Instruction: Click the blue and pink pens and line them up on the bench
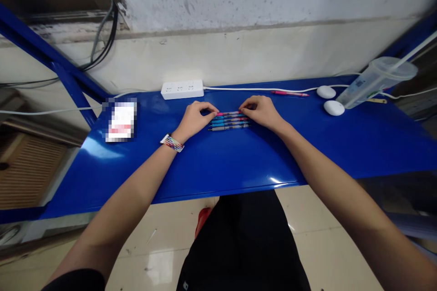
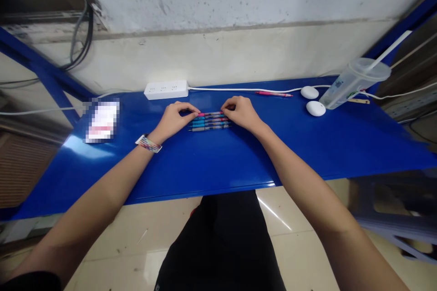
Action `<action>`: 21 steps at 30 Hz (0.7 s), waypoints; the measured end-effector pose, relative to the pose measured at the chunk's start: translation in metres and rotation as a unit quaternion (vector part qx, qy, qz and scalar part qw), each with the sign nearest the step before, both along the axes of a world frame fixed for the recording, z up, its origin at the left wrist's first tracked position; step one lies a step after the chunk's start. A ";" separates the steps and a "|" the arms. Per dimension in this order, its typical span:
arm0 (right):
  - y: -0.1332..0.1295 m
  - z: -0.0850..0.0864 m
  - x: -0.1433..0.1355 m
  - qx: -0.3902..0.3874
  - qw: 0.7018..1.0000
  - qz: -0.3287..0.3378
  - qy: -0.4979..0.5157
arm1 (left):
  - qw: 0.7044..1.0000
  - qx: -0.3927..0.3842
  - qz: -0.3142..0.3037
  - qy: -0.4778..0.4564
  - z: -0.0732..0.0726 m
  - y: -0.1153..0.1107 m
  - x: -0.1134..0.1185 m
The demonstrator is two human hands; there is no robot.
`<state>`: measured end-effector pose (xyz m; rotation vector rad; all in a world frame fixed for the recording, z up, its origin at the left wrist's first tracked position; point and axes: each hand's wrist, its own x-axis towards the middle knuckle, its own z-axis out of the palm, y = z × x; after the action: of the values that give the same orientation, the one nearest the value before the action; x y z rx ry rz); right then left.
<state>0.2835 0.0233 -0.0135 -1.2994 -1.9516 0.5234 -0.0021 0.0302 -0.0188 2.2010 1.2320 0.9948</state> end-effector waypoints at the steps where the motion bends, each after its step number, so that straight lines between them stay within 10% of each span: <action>1: 0.000 0.000 0.000 -0.003 1.000 0.000 0.001 | 1.000 0.002 -0.001 0.002 0.000 0.000 0.000; 14: -0.001 -0.002 0.000 0.004 1.000 -0.021 -0.007 | 1.000 0.006 -0.003 -0.011 -0.002 0.000 0.002; 21: -0.006 -0.013 -0.024 0.004 0.980 -0.073 0.185 | 0.979 -0.077 -0.011 -0.189 0.002 -0.015 0.020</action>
<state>0.2591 0.0172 -0.0268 -1.2280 -1.5404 0.6326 0.0178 0.0149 -0.0170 1.7998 1.0656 1.1972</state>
